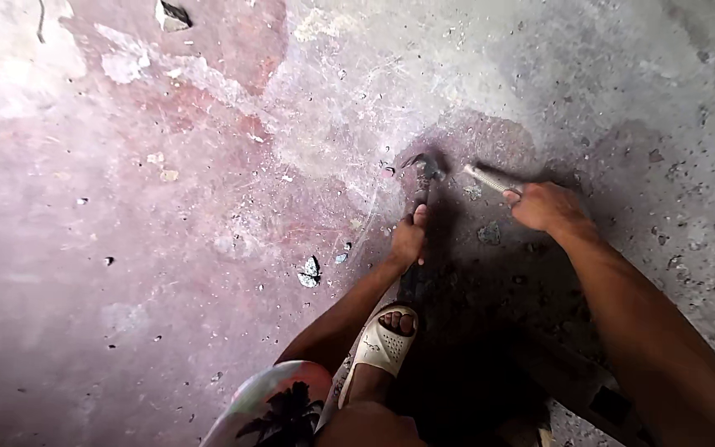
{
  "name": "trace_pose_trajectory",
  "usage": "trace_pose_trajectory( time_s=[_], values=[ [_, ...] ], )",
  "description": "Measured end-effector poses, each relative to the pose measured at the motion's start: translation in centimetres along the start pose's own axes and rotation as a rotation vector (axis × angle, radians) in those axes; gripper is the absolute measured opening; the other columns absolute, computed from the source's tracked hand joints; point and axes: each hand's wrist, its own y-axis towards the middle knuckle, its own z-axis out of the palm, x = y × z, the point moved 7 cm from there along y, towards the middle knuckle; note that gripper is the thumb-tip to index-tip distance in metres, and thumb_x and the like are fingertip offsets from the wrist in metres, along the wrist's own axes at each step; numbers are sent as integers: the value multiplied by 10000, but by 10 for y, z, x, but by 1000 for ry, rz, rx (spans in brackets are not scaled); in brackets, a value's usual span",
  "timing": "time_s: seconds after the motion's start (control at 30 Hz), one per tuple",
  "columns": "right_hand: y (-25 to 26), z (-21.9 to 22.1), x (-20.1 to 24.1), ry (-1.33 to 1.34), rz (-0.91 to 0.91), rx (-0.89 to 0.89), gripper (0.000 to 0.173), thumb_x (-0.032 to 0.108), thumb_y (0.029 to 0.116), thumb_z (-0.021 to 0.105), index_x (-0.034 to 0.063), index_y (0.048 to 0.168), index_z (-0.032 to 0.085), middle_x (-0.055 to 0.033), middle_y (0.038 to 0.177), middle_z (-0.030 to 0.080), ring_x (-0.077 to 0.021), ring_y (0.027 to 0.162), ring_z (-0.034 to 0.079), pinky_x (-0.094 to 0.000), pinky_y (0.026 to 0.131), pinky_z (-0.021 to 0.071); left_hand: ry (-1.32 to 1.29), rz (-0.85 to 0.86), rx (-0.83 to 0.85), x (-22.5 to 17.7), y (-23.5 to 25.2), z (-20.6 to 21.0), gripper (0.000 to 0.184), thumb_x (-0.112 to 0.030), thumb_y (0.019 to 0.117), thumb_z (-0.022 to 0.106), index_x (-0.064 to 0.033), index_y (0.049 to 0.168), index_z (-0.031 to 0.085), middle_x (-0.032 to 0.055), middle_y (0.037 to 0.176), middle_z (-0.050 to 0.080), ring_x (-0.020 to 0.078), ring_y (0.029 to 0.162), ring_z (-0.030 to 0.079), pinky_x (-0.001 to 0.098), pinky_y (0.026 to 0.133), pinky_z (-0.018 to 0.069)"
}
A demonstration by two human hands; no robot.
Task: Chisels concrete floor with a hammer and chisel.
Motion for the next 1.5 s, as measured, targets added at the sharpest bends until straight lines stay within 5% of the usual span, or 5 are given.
trace_pose_trajectory(
  time_s=[0.43,1.03,1.27,1.37,1.5],
  values=[
    [1,46,-31,332,17,-11,568,490,1105,363,15,1048,668,-259,1041,683,-452,1054,663,-681,843,493,-294,-188,14,56,-41,-20,602,-586,1089,233,-101,793,432,-17,470,321,98,315,337,250,309,373],
    [-2,53,-23,26,-93,-63,505,483,1106,385,70,1217,653,-259,1066,712,-468,1073,681,-657,867,509,754,306,-163,-24,-31,29,664,-611,1081,249,-28,1224,532,224,831,651,409,766,695,591,655,561],
    [-3,50,-18,7,-106,-69,490,453,1109,394,38,1193,639,-275,1039,701,-480,1047,682,-655,843,512,576,598,-311,-38,-66,24,527,-479,1105,310,-12,1196,536,65,617,527,216,507,568,418,507,514],
    [-4,47,-16,-3,-101,-73,485,455,1105,402,47,1181,653,-270,1039,703,-473,1048,682,-648,845,512,653,292,-192,-7,-24,23,662,-606,1080,255,-33,1279,520,211,823,653,389,732,690,578,646,566],
    [-4,52,-16,-15,-85,-59,505,478,1104,387,59,1202,651,-262,1062,708,-469,1064,682,-654,857,511,393,256,-229,-24,-40,5,723,-741,1015,217,-103,1179,515,118,619,494,291,454,526,468,433,486]
  ],
)
